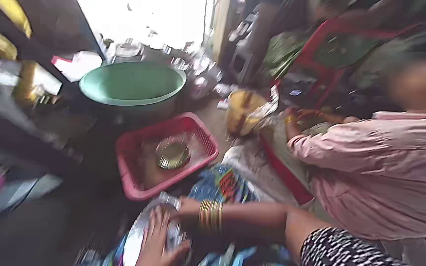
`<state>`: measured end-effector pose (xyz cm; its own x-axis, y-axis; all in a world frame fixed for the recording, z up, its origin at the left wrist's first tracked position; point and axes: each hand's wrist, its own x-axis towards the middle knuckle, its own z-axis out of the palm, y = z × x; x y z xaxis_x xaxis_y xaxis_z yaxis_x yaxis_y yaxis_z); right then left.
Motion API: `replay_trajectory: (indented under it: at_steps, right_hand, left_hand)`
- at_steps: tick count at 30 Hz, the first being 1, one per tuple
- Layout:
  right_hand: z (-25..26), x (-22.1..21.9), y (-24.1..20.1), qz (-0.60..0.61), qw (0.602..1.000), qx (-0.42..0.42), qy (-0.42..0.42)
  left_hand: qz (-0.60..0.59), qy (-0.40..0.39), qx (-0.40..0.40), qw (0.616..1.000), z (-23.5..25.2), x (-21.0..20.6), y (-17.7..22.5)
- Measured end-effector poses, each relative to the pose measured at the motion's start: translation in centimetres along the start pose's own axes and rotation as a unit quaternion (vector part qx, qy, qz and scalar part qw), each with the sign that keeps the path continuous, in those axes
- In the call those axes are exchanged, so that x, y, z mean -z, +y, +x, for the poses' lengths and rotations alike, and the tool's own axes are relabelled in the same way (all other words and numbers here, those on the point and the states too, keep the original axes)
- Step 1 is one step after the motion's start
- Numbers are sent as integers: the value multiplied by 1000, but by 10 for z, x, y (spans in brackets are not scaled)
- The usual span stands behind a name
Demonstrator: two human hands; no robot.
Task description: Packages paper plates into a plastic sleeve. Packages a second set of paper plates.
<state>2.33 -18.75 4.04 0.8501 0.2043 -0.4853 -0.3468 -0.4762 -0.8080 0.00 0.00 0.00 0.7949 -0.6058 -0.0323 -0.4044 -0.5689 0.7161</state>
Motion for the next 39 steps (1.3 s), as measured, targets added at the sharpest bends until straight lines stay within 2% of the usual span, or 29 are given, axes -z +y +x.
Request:
replay_trajectory:
  at_steps: [2, 4, 6, 9, 12, 15, 17, 22, 27, 29, 33, 36, 39]
  right_hand:
    - [2, -1, 1, 19, 1000, 3, -8]
    - [3, -1, -3, 97, 993, -72, -3]
    - [7, -3, -3, 139, 982, -127, 22]
    - [11, 0, -3, 186, 968, -166, 40]
    - [12, 3, -7, 206, 961, -185, 28]
    - [11, 4, -8, 224, 956, -188, 24]
    - [12, 4, -7, 215, 961, -175, 19]
    - [15, 3, 3, 154, 979, -130, -4]
    - [4, 9, -1, 165, 975, -147, -6]
    - [-2, 13, -4, 176, 971, -160, -9]
    - [-8, 16, -6, 193, 967, -166, 5]
    - [-7, 18, -4, 205, 965, -164, 0]
    - [-7, 17, 0, 203, 967, -155, 0]
  left_hand:
    - [-111, 25, 14, 993, -4, 18, 8]
    - [-223, 72, 65, 970, -6, 38, 17]
    - [-235, 139, 52, 961, -6, 48, 6]
    - [-192, 162, -13, 968, -8, 53, -5]
    - [-63, 143, -95, 983, -9, 44, -2]
    - [39, 120, -111, 986, -9, 31, 6]
    - [16, 127, -80, 989, -10, 30, 11]
    - [-138, 99, 25, 985, -3, 30, 19]
    - [-268, 134, 133, 945, -5, 29, 32]
    - [-298, 148, 121, 935, -7, 29, 31]
    - [-211, 160, -9, 964, -10, 22, 31]
    - [-52, 167, -54, 983, -11, 16, 34]
    - [98, 183, -94, 974, -9, 8, 39]
